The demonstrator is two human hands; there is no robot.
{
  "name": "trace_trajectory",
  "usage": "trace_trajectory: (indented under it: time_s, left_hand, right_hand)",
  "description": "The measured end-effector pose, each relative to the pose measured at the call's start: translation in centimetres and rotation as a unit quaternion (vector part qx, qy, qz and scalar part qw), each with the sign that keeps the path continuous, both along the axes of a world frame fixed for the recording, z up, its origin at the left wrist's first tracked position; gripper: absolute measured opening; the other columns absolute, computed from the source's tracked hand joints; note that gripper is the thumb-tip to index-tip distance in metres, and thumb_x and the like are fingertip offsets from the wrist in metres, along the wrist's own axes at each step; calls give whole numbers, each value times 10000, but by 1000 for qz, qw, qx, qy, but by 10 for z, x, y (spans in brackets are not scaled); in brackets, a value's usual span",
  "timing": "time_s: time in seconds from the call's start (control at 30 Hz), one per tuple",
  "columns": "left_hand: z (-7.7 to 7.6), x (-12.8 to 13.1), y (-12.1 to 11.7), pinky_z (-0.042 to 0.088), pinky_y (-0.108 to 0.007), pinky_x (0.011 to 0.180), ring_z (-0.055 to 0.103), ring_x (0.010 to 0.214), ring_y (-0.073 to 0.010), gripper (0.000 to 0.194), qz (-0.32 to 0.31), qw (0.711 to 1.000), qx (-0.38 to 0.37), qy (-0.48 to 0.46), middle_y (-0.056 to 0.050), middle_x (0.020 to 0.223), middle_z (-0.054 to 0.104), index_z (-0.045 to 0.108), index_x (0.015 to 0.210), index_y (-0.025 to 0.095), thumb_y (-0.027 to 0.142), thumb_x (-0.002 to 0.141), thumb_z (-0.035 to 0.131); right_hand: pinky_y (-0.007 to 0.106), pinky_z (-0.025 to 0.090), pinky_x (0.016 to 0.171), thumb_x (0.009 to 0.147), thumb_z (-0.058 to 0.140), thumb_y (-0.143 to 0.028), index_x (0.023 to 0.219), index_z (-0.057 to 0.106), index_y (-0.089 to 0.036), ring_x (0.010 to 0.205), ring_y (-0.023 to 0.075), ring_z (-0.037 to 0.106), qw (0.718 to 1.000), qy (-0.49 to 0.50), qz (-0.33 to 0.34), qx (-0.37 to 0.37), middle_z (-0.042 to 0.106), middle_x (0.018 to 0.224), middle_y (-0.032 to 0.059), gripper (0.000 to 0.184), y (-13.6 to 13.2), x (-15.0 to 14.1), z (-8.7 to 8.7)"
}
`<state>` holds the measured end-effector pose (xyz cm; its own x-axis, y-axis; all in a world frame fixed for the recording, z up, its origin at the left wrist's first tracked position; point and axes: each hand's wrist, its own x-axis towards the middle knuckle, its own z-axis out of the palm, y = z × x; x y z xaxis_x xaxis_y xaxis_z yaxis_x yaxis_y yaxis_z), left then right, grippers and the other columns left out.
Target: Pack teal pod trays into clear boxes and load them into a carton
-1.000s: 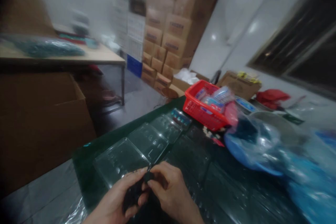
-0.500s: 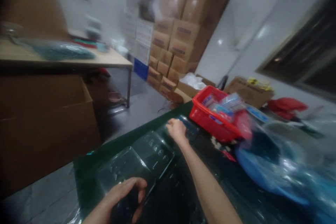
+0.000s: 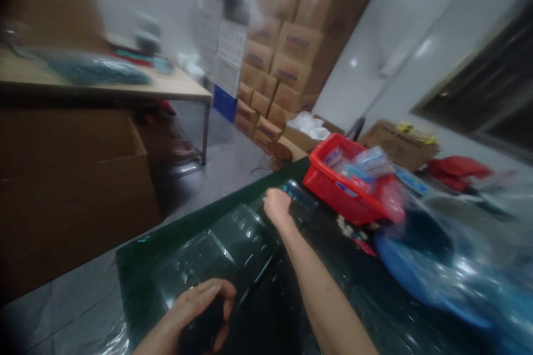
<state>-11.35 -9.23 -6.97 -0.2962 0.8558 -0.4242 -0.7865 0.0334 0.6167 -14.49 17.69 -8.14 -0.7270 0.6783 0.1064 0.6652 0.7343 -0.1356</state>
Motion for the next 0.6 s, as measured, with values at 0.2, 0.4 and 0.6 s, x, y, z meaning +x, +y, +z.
trace_trajectory:
  time_s: [0.2, 0.4, 0.6]
  left_hand:
    - [5, -4, 2, 219, -176, 307, 536, 495, -151, 549, 20, 998, 6, -67, -42, 706, 541, 601, 901, 144, 636, 750, 411]
    - [8, 1, 6, 246, -184, 287, 552, 473, -172, 629, 17, 997, 9, -80, -55, 689, 572, 580, 987, 138, 681, 725, 401]
    - [9, 23, 10, 275, -172, 280, 545, 443, -169, 612, -10, 999, 15, -49, -34, 541, 535, 584, 895, 134, 690, 725, 392]
  right_hand:
    - [316, 408, 713, 826, 512, -258, 1192, 470, -109, 850, 220, 580, 996, 80, 40, -23, 623, 876, 110, 397, -29, 20, 31]
    - [206, 403, 648, 806, 544, -260, 985, 619, -228, 715, 105, 549, 949, 134, 233, -168, 602, 814, -14, 197, -115, 90, 62]
    - [227, 382, 682, 672, 594, -113, 862, 665, -261, 714, 116, 514, 921, 84, 285, -253, 568, 700, -42, 251, -148, 130, 73]
